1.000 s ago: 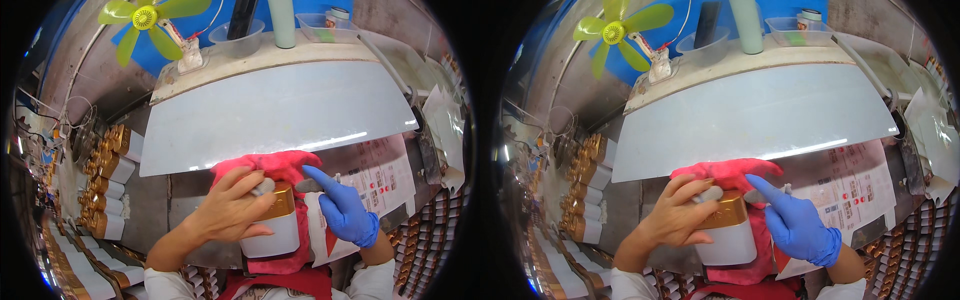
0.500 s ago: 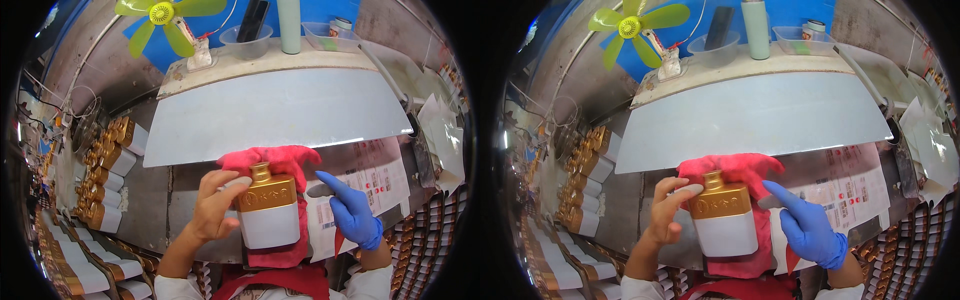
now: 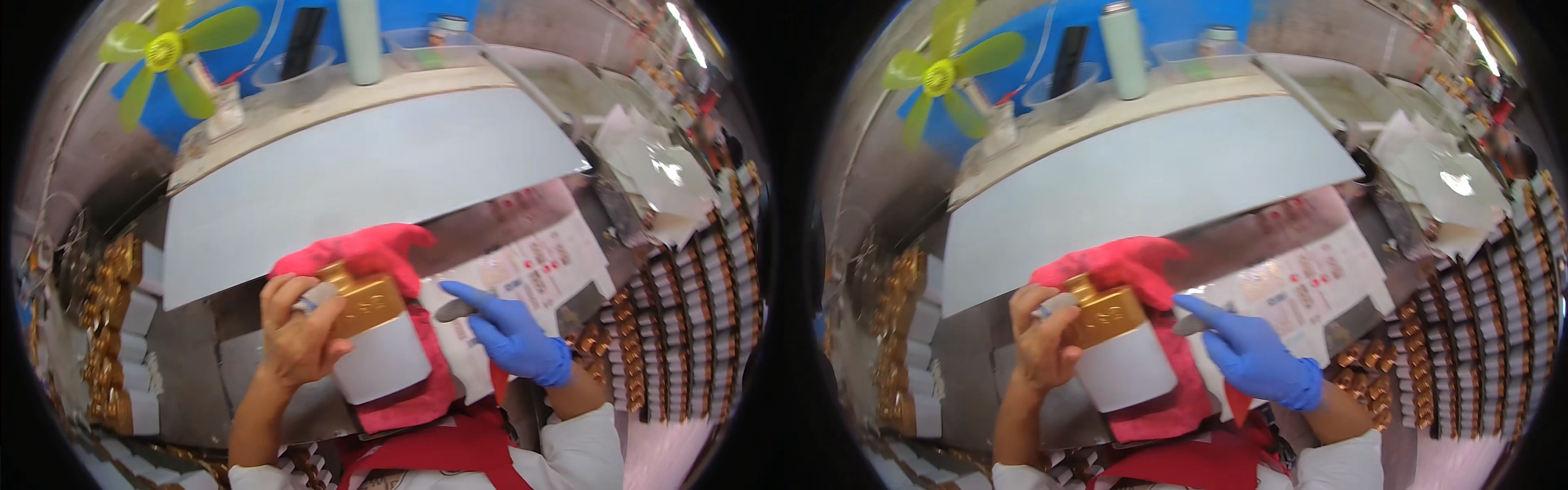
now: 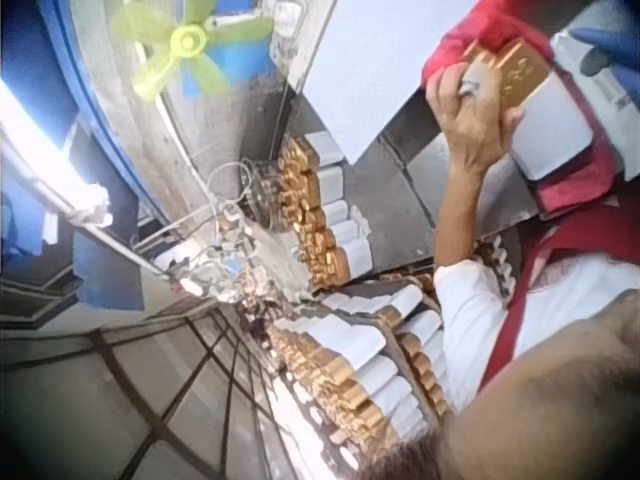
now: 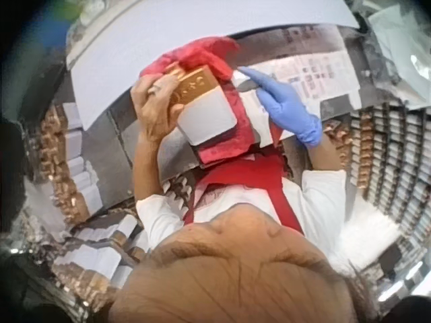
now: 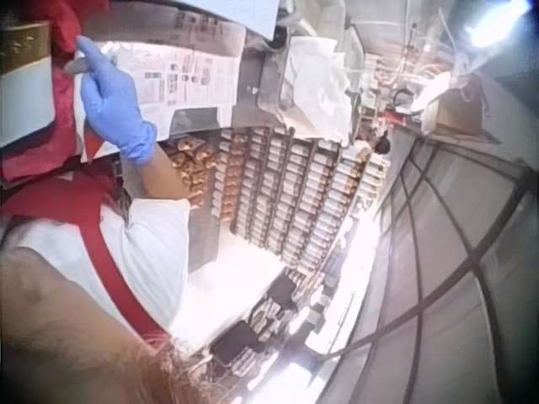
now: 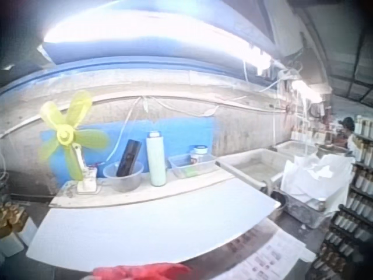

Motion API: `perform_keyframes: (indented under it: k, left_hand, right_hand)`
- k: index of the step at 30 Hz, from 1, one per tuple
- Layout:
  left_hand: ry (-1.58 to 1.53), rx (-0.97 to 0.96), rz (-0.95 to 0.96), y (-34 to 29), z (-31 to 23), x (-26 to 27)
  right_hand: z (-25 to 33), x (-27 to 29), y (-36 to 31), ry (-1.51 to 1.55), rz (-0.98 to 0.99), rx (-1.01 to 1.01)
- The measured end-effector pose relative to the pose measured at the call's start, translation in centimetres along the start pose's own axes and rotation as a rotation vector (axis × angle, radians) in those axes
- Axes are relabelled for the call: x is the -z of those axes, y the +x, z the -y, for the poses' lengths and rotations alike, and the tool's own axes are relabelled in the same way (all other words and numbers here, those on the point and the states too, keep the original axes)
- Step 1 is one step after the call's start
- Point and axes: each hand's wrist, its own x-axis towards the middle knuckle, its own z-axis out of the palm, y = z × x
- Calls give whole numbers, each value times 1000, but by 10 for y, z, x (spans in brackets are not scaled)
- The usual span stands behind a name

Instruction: The person applies labels to white and gold bottles using a red cloth for support. They smooth the labels with gloved hands, peel off backing strips, and place the finished bottles onto a nearby rack.

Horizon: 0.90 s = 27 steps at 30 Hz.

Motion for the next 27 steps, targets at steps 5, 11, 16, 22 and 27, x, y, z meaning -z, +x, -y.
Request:
perform_keyframes:
  k: [5,11,16,22,27]
  left_hand:
    - [22,-12,260,33,-11,7]
    - [103,40,451,50,-19,3]
    - [91,109,170,21,-26,20]
    - [-105,527,-210,-62,-29,16]
    - [-278,780,-334,-102,-33,14]
  right_hand:
    - [-29,0,-22,-14,-25,34]
    - [-70,34,-57,-139,-277,-124]
    - [-139,110,-73,-367,-718,-320]
    - [-152,174,-40,-771,-738,-493]
    - [-202,240,-30,-762,-619,-570]
